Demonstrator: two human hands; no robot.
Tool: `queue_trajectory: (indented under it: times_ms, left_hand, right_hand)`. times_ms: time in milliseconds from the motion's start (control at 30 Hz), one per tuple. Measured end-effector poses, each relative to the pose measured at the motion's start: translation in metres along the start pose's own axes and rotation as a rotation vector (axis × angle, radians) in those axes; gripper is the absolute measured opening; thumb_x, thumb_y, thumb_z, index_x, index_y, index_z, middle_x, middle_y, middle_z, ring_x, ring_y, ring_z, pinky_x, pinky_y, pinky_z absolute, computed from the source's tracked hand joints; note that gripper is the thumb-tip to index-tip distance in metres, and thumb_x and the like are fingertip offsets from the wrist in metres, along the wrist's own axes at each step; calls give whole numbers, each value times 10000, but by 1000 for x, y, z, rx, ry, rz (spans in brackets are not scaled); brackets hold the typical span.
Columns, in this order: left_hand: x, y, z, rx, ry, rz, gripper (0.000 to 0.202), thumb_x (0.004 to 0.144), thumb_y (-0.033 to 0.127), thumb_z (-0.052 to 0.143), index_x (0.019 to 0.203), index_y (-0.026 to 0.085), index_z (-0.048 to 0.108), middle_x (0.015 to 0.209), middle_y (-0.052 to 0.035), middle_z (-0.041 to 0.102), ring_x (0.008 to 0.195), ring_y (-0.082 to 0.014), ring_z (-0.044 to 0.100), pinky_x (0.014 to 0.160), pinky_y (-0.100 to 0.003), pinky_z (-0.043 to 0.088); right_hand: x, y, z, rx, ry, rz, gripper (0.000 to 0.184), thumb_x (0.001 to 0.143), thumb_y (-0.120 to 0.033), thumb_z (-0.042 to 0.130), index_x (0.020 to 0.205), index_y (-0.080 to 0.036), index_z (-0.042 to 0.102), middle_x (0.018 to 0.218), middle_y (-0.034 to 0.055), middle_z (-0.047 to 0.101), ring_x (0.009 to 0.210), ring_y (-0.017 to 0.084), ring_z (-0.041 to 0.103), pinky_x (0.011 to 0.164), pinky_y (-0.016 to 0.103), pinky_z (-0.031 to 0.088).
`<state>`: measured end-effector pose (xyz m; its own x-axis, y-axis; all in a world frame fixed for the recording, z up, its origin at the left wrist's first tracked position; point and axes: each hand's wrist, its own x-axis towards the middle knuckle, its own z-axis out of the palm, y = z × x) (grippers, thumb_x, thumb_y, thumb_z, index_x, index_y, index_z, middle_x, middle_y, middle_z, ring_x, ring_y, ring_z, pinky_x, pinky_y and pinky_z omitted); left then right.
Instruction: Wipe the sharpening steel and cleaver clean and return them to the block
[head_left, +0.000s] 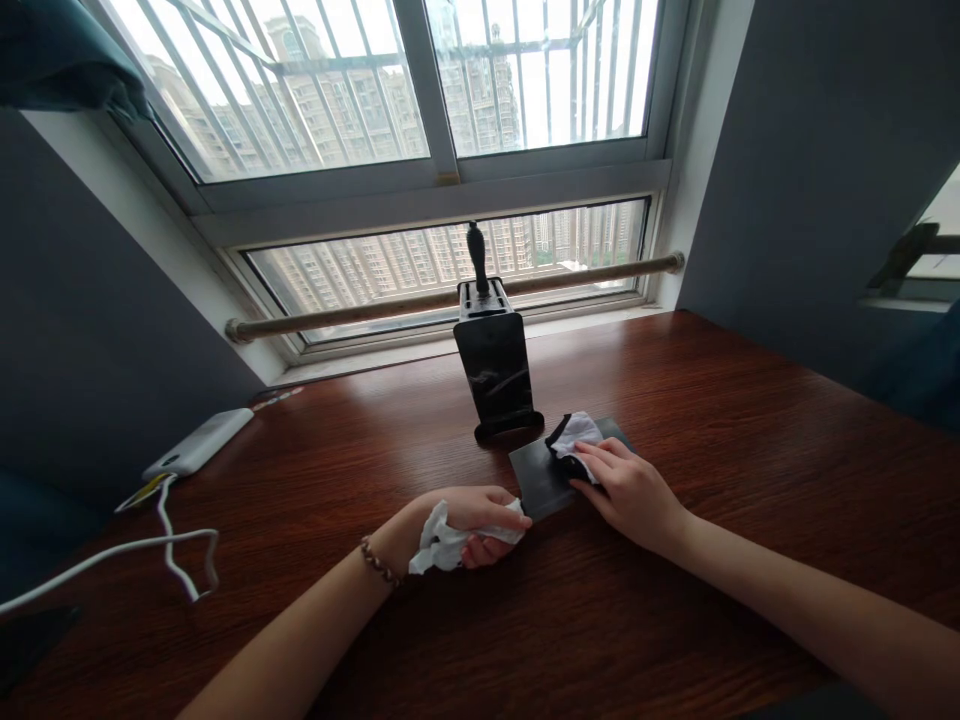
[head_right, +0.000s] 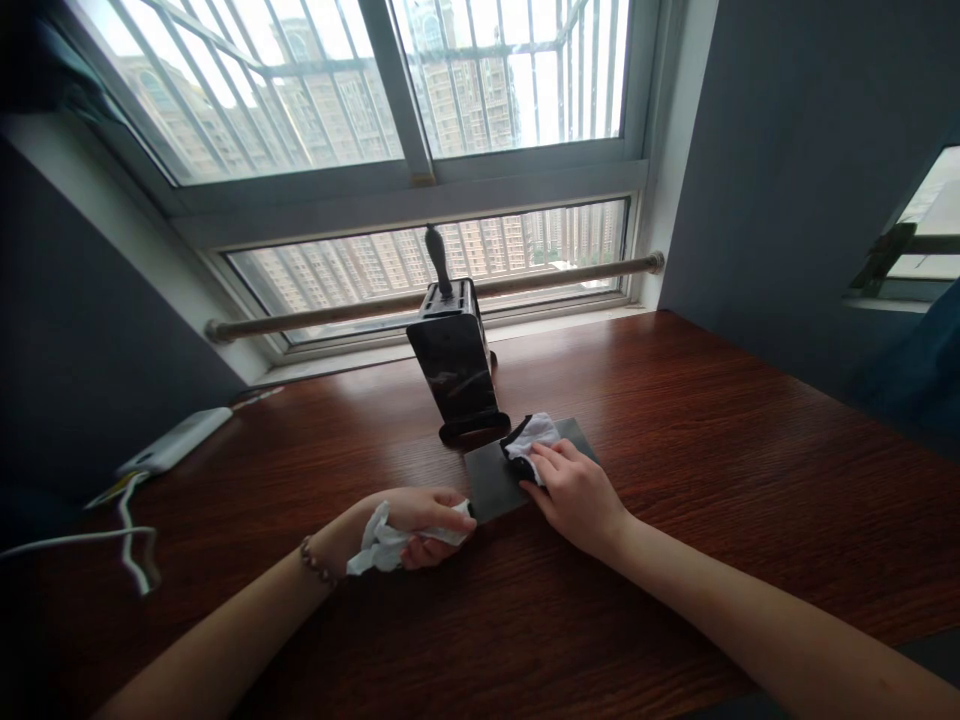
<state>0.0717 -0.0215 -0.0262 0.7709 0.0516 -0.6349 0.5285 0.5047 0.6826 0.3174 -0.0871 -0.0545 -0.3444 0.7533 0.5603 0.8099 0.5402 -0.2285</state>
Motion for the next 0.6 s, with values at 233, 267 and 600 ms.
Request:
queue_trajectory:
  times_ms: [233, 267, 600]
  left_hand:
    - [0, 0, 2, 14, 40, 1, 287, 768, 368, 639, 763, 199, 408, 520, 70, 333, 401, -42, 251, 369, -157, 203]
    - [0, 0, 3, 25, 47, -3, 279, 766, 364, 641, 790, 206, 413, 521, 70, 341, 399, -45, 254, 368, -158, 208]
    - [-1, 3, 6, 85, 81, -32, 354, 750, 421, 647, 748, 202, 369, 539, 72, 319, 417, -51, 265, 395, -200, 194]
  right_hand:
    - [-1, -15, 0, 119, -157, -289, 377, 932, -268, 424, 1263, -103, 494, 1350, 31, 430, 1175, 204, 375, 1040, 326, 348]
    - [-1, -17, 0, 126, -188, -320, 390, 935, -266, 415, 1285, -106, 476, 1378, 25, 397, 1204, 204, 349, 1054, 325, 331]
    - [0, -12, 1, 95, -233, -264, 429, 931, -300, 423, 1317, -113, 451, 1410, 21, 348, 1237, 207, 311, 1081, 325, 293]
